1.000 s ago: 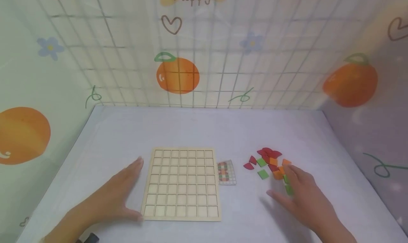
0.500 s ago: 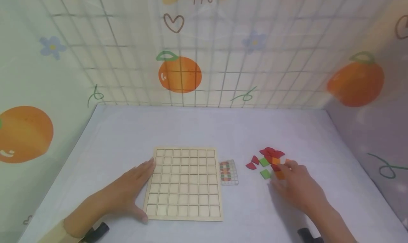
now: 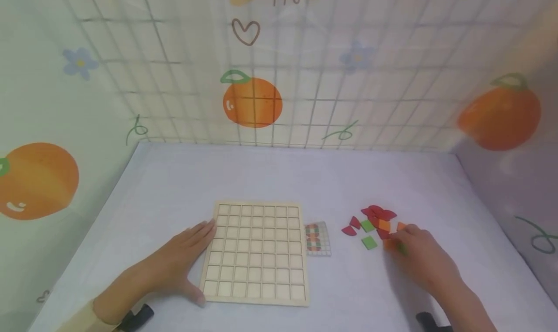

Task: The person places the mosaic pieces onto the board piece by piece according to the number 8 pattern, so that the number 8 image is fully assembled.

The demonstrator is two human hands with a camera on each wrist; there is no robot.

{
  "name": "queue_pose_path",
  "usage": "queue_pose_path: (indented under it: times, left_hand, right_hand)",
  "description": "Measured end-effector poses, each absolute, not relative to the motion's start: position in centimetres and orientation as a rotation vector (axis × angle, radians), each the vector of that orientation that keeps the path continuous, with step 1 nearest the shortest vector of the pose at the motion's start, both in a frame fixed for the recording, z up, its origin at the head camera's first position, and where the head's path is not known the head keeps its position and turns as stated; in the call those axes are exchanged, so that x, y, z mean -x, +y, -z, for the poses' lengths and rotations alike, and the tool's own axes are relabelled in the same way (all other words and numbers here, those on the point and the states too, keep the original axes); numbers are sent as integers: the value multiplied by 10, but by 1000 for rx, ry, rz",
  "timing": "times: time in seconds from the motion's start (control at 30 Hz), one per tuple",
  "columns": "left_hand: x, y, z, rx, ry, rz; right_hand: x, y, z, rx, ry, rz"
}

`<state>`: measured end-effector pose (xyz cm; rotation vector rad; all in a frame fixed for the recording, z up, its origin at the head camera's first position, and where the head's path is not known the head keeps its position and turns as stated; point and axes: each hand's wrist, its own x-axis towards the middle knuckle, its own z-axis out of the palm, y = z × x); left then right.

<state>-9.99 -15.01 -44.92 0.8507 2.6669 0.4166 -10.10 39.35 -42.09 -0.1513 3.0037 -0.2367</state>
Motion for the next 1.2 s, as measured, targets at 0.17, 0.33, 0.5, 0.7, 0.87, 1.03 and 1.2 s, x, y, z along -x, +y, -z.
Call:
queue_pose_path:
  times: [0.17, 0.33, 0.5, 0.7, 0.87, 1.03, 1.2]
  left_hand:
    - [99, -150, 449, -854, 2670, -421]
    - [98, -149, 447, -845, 2670, -424]
    - [99, -150, 447, -844, 2669, -440]
    - [99, -149, 449, -837, 2672, -426]
    - [100, -149, 448, -849, 2678, -428]
    - [99, -151, 449, -843, 2689, -421]
    - [99, -151, 449, -832, 2688, -423]
  right_hand:
    - [108, 402, 425, 140, 2965, 315]
    - [116, 407, 427, 56, 2885, 375]
    - [117, 407, 427, -51, 2838, 436]
    - [113, 399, 423, 35, 2970, 488]
    - [116, 382, 413, 113, 3029, 584]
    - [130, 348, 404, 178, 2988, 735]
    - [151, 307, 394, 340, 2939, 849]
